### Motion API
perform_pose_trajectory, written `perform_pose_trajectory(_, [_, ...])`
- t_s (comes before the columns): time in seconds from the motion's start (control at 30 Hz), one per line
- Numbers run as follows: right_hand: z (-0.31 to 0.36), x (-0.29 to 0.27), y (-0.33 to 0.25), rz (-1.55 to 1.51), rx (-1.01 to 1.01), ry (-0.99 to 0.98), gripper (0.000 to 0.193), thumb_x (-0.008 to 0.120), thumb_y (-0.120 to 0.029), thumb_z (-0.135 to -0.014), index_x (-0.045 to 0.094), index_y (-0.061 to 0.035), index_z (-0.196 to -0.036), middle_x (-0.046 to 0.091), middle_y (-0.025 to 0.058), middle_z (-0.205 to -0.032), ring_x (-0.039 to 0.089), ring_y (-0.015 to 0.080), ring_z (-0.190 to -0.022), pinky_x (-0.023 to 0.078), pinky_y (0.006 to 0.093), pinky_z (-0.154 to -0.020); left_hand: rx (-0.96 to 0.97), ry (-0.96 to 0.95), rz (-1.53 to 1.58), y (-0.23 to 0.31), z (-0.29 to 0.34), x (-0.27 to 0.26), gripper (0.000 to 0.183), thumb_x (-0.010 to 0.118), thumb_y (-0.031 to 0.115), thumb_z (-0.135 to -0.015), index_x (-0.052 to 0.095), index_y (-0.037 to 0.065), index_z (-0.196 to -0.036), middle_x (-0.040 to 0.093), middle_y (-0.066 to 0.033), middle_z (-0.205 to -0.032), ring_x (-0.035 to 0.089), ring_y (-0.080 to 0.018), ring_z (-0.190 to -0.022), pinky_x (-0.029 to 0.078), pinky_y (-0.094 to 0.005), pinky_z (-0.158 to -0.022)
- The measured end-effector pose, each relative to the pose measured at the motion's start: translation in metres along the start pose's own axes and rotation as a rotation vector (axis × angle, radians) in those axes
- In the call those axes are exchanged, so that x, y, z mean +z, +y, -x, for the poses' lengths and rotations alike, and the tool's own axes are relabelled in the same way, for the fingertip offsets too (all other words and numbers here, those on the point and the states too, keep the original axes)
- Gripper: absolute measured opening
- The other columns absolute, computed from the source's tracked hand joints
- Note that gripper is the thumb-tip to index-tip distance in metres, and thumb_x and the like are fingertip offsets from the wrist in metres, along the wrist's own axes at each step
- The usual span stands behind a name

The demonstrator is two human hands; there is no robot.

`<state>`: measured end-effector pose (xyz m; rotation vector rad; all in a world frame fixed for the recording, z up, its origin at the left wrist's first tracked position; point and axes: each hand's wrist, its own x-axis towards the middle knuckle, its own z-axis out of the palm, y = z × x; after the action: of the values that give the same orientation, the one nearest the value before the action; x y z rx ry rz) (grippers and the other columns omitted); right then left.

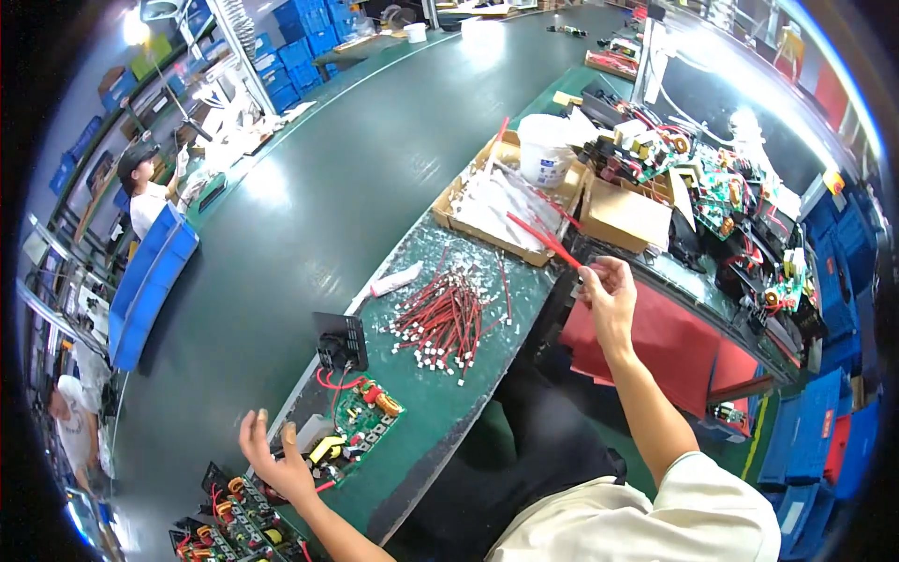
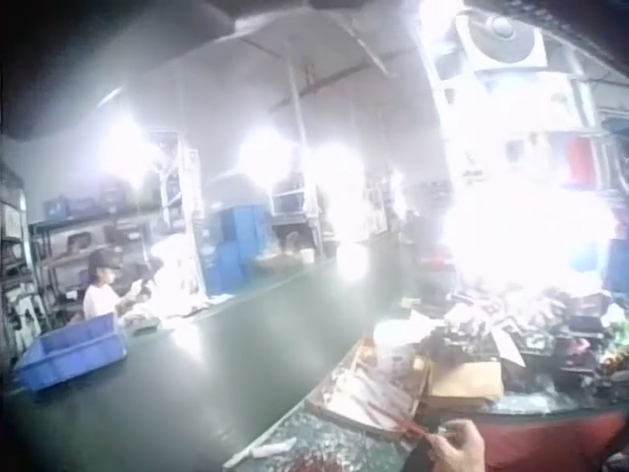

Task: The recorder is assembling electronic components, specifically attaching fans and applying thermal paste to circuit boards on an assembly line.

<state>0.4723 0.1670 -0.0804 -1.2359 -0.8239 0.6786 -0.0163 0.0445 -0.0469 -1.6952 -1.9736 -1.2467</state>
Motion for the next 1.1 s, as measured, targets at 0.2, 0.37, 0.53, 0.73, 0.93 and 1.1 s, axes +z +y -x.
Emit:
perform_pose_trajectory(0.2, [-0.056,0.081,-0.027,0.126,-0.423,0.007,0.032,0.074,-0.015,-0.091,0.064,0.0006,-0.117,0.069,0.0049,-0.09,0.06,0.007,-0.08,0.048,0.0205,-0.068,0.041,-0.024,-0.006,0.011,0.004,0.008,0.034,0.073,0.014,-0.086,0.067,0.001,-0.117,0.058,-0.0147,-0.129,0.055,-0.0331,-0.118,0.043,-0.0445,-0.102])
perform_pose_trajectory(0.37, [-0.102,0.096,0.002,0.479,-0.463,-0.166,0.03,0.075,-0.019,-0.089,0.069,0.0021,-0.11,0.071,0.0076,-0.088,0.063,0.01,-0.078,0.05,0.0257,-0.07,0.059,-0.026,0.009,0.015,0.004,0.013,0.031,0.074,0.013,-0.085,0.068,0.002,-0.114,0.058,-0.0148,-0.128,0.055,-0.0332,-0.117,0.044,-0.0446,-0.1])
perform_pose_trajectory(0.53, [-0.096,0.076,0.004,0.345,-0.229,-0.216,0.025,0.071,-0.017,-0.092,0.07,0.0035,-0.106,0.071,0.0064,-0.085,0.064,0.0097,-0.077,0.05,0.0224,-0.068,0.072,-0.057,-0.048,0.013,0.006,0.012,0.03,0.074,0.012,-0.085,0.069,0.001,-0.112,0.058,-0.0156,-0.127,0.056,-0.0337,-0.115,0.045,-0.044,-0.097])
perform_pose_trajectory(0.73, [-0.094,0.081,0.006,0.2,-0.152,-0.16,0.025,0.071,-0.017,-0.092,0.07,0.0049,-0.105,0.07,0.0056,-0.085,0.064,0.009,-0.076,0.051,0.0215,-0.068,0.065,-0.062,-0.043,0.016,0.004,0.015,0.029,0.075,0.015,-0.084,0.07,0.001,-0.109,0.059,-0.0152,-0.125,0.056,-0.0343,-0.114,0.045,-0.0449,-0.095])
perform_pose_trajectory(0.93, [-0.1,0.073,-0.026,0.528,-0.351,-0.296,0.02,0.068,-0.009,-0.09,0.071,0.0004,-0.108,0.073,0.0086,-0.093,0.066,0.0113,-0.08,0.053,0.0259,-0.074,0.07,-0.053,-0.059,0.015,0.001,0.017,0.029,0.077,0.016,-0.081,0.07,0.001,-0.105,0.059,-0.0155,-0.123,0.056,-0.0349,-0.113,0.044,-0.0457,-0.096])
perform_pose_trajectory(1.1, [-0.101,0.072,-0.018,0.622,-0.439,-0.438,0.02,0.069,-0.007,-0.087,0.072,-0.0004,-0.106,0.072,0.009,-0.094,0.065,0.0117,-0.085,0.052,0.0264,-0.077,0.106,-0.054,-0.044,0.017,0.001,0.009,0.027,0.073,0.01,-0.085,0.07,0.001,-0.11,0.059,-0.0161,-0.127,0.057,-0.0347,-0.117,0.046,-0.0446,-0.098])
